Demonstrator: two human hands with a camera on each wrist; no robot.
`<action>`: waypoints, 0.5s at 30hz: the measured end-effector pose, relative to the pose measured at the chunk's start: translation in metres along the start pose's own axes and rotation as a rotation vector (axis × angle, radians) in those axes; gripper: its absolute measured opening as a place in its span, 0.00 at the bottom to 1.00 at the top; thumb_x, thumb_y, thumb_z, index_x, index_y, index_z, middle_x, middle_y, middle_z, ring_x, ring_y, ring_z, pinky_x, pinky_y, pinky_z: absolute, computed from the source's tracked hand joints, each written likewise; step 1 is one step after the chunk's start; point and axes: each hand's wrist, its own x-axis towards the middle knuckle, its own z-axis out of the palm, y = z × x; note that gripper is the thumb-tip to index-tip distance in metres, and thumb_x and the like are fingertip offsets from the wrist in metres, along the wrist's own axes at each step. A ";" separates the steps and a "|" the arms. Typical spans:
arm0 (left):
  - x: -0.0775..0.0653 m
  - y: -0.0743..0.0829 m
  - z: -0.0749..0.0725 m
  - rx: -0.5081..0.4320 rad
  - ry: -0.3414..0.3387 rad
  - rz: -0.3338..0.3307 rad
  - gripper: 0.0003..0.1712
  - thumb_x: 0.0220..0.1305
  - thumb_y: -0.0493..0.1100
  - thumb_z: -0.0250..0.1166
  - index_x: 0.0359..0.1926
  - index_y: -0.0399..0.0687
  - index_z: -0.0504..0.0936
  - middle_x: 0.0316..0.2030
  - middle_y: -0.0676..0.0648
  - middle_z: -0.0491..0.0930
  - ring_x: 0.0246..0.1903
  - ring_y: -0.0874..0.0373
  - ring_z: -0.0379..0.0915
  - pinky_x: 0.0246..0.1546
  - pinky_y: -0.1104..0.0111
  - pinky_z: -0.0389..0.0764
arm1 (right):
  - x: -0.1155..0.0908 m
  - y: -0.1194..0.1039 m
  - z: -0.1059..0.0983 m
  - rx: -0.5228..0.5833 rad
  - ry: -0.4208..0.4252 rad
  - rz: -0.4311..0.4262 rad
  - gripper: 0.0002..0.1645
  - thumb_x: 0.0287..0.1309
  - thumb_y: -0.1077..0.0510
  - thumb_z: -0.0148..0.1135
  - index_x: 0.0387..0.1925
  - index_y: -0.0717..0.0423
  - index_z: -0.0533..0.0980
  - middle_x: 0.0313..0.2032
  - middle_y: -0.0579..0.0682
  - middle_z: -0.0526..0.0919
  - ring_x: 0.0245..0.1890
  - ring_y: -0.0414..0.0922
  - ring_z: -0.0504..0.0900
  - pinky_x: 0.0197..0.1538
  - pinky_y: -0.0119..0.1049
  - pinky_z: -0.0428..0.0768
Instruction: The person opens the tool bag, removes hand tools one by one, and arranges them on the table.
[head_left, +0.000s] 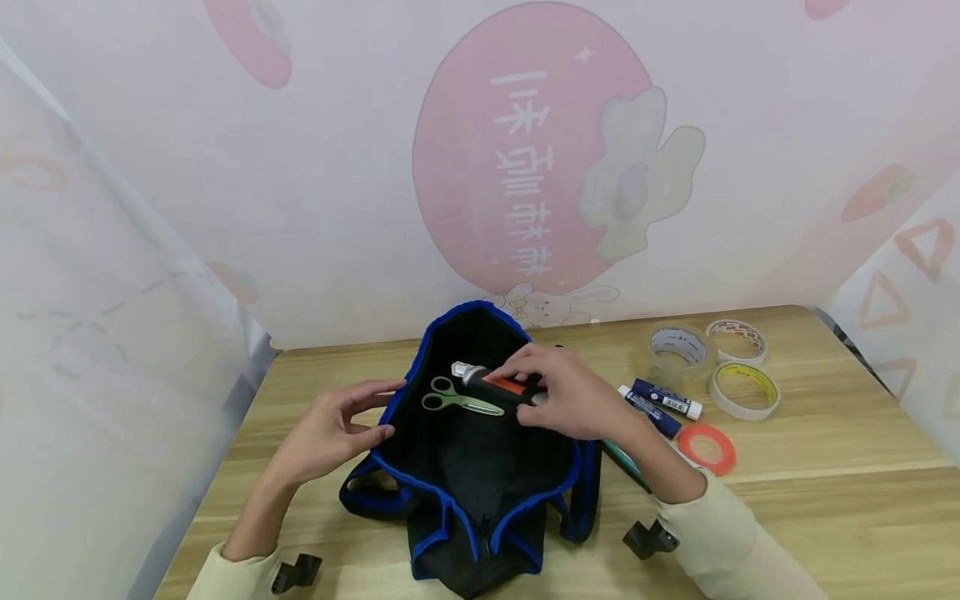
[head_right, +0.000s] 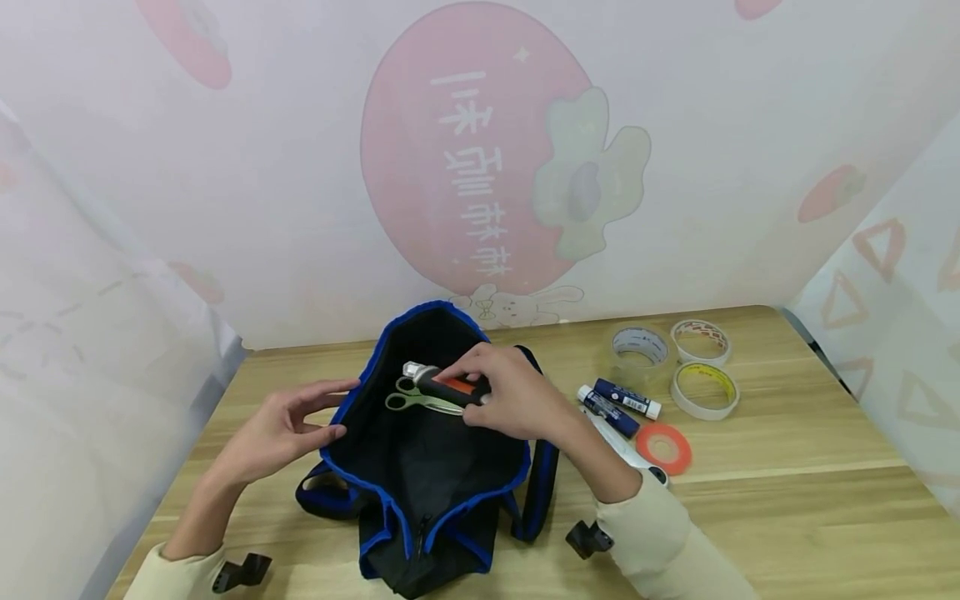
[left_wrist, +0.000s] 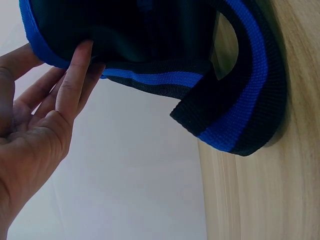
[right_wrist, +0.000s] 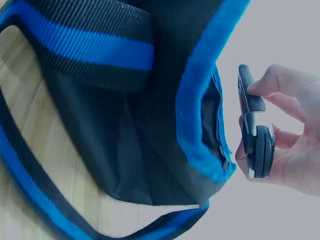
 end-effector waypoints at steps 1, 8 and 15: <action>0.000 0.000 0.000 0.002 0.000 0.001 0.34 0.68 0.29 0.72 0.74 0.44 0.77 0.73 0.34 0.75 0.67 0.28 0.76 0.33 0.69 0.85 | -0.002 0.001 -0.002 0.008 0.001 0.017 0.31 0.59 0.65 0.73 0.64 0.45 0.84 0.59 0.47 0.84 0.52 0.46 0.80 0.55 0.40 0.81; -0.001 0.000 0.000 -0.007 0.003 -0.011 0.35 0.68 0.29 0.72 0.74 0.45 0.77 0.73 0.34 0.75 0.68 0.29 0.76 0.31 0.68 0.85 | -0.016 0.013 -0.014 0.046 0.034 0.069 0.31 0.58 0.67 0.72 0.64 0.48 0.84 0.57 0.50 0.85 0.48 0.46 0.80 0.47 0.37 0.85; 0.000 0.000 -0.001 -0.011 -0.008 -0.007 0.35 0.69 0.30 0.72 0.75 0.45 0.76 0.73 0.34 0.75 0.68 0.29 0.75 0.33 0.69 0.85 | -0.037 0.031 -0.024 0.026 0.089 0.105 0.31 0.57 0.69 0.72 0.62 0.49 0.85 0.53 0.50 0.85 0.49 0.47 0.79 0.50 0.42 0.87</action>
